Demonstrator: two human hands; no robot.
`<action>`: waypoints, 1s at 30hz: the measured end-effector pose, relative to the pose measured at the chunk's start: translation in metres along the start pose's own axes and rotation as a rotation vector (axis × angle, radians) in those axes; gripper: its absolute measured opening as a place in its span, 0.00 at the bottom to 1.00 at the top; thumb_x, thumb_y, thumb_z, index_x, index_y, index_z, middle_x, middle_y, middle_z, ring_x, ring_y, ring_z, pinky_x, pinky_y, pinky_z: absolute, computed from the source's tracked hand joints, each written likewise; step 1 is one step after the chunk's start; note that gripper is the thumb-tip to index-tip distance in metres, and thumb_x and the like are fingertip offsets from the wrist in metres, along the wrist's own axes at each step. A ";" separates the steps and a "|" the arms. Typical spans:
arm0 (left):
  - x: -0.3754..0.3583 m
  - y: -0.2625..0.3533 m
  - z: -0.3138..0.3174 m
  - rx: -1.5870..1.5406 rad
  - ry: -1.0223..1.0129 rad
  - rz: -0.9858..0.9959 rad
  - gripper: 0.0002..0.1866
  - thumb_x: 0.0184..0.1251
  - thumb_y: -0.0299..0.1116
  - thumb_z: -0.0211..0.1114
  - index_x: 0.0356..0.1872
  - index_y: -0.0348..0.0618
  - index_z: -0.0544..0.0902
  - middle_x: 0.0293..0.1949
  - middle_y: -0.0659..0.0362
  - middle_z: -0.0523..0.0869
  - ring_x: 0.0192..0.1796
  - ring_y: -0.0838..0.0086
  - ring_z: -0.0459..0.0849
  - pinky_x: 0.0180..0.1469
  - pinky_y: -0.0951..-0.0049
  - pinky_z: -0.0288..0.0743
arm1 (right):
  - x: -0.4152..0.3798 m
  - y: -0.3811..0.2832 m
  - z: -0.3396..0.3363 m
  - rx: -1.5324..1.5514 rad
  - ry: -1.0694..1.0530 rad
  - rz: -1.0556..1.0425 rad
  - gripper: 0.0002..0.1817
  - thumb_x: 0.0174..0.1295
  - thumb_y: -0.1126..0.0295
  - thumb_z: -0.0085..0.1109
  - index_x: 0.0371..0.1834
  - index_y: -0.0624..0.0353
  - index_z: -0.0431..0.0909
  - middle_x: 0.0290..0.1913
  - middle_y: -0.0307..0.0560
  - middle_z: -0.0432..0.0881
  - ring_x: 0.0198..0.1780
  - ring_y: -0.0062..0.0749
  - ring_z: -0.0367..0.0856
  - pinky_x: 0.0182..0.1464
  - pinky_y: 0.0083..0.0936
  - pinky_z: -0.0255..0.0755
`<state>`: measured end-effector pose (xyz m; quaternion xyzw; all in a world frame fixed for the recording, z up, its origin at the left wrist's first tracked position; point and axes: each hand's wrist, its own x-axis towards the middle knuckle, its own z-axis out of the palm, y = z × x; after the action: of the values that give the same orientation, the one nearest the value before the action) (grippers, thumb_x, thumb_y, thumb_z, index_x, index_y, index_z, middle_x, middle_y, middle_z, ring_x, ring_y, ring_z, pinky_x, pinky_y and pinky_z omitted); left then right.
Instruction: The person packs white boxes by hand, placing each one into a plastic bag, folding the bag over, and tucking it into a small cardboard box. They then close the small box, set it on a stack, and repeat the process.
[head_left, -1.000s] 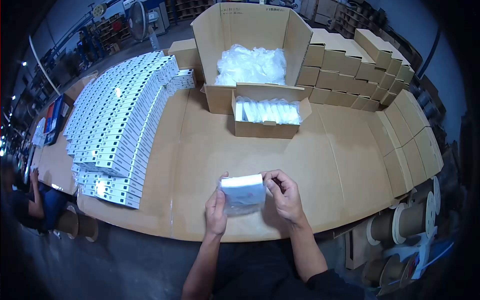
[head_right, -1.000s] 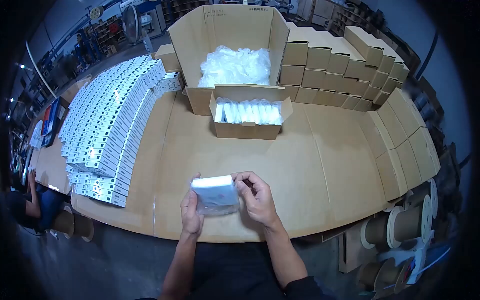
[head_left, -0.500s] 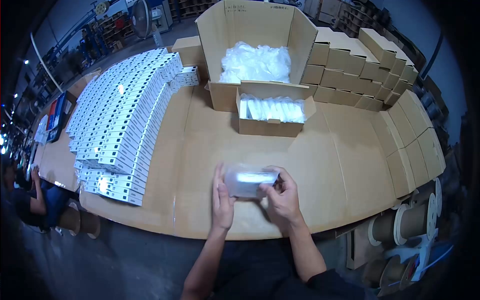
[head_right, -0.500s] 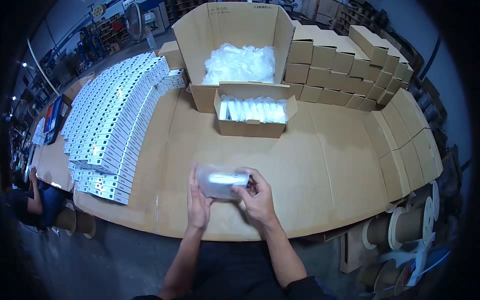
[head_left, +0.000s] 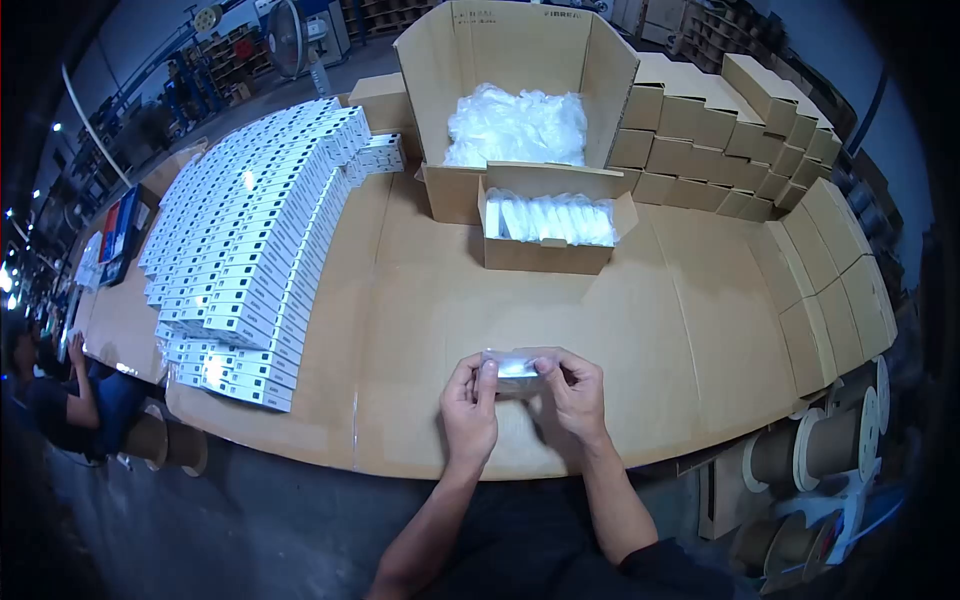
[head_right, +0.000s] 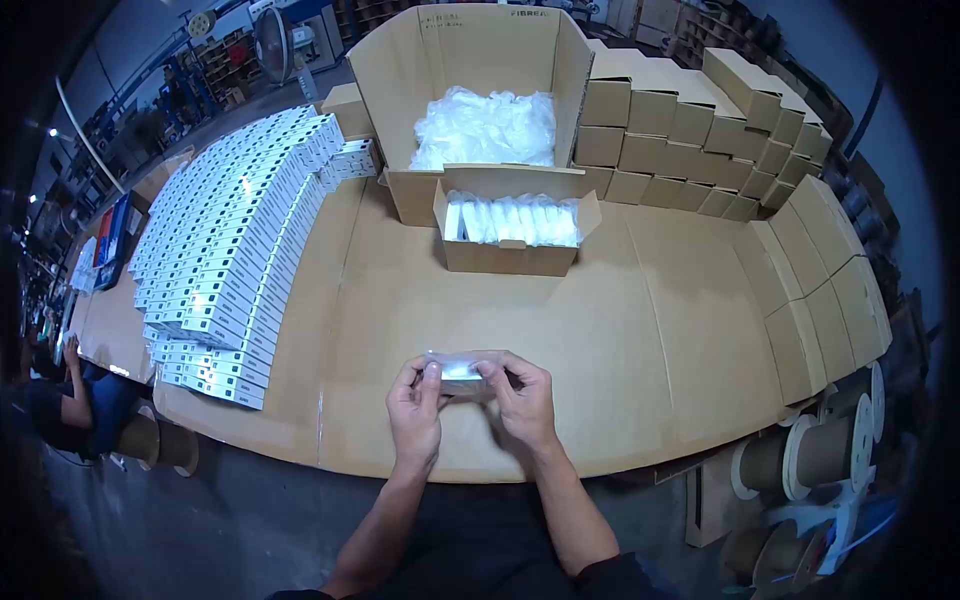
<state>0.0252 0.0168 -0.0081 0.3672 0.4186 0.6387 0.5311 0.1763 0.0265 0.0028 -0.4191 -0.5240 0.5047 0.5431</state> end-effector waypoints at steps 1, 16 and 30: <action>0.002 0.003 0.001 -0.012 0.013 -0.042 0.11 0.83 0.32 0.60 0.53 0.33 0.82 0.45 0.60 0.88 0.45 0.83 0.84 0.48 0.80 0.79 | 0.002 -0.003 0.002 -0.014 0.035 0.021 0.11 0.78 0.73 0.58 0.56 0.68 0.84 0.50 0.48 0.90 0.50 0.24 0.84 0.58 0.23 0.76; 0.014 0.005 -0.013 0.045 -0.078 -0.071 0.22 0.84 0.32 0.58 0.73 0.41 0.68 0.41 0.59 0.87 0.42 0.79 0.86 0.40 0.78 0.84 | -0.003 -0.029 -0.008 -0.533 -0.166 -0.259 0.23 0.55 0.77 0.75 0.58 0.56 0.88 0.50 0.52 0.90 0.49 0.42 0.87 0.54 0.33 0.80; 0.049 0.039 -0.049 0.436 -0.553 0.015 0.14 0.73 0.22 0.68 0.56 0.30 0.83 0.61 0.54 0.79 0.58 0.72 0.83 0.59 0.72 0.84 | 0.030 -0.050 -0.012 -0.823 -0.140 -0.589 0.16 0.57 0.75 0.75 0.50 0.59 0.88 0.50 0.45 0.89 0.47 0.45 0.87 0.51 0.37 0.82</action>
<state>-0.0417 0.0544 0.0106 0.6342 0.3825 0.4147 0.5287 0.1914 0.0501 0.0551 -0.3981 -0.8104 0.1087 0.4158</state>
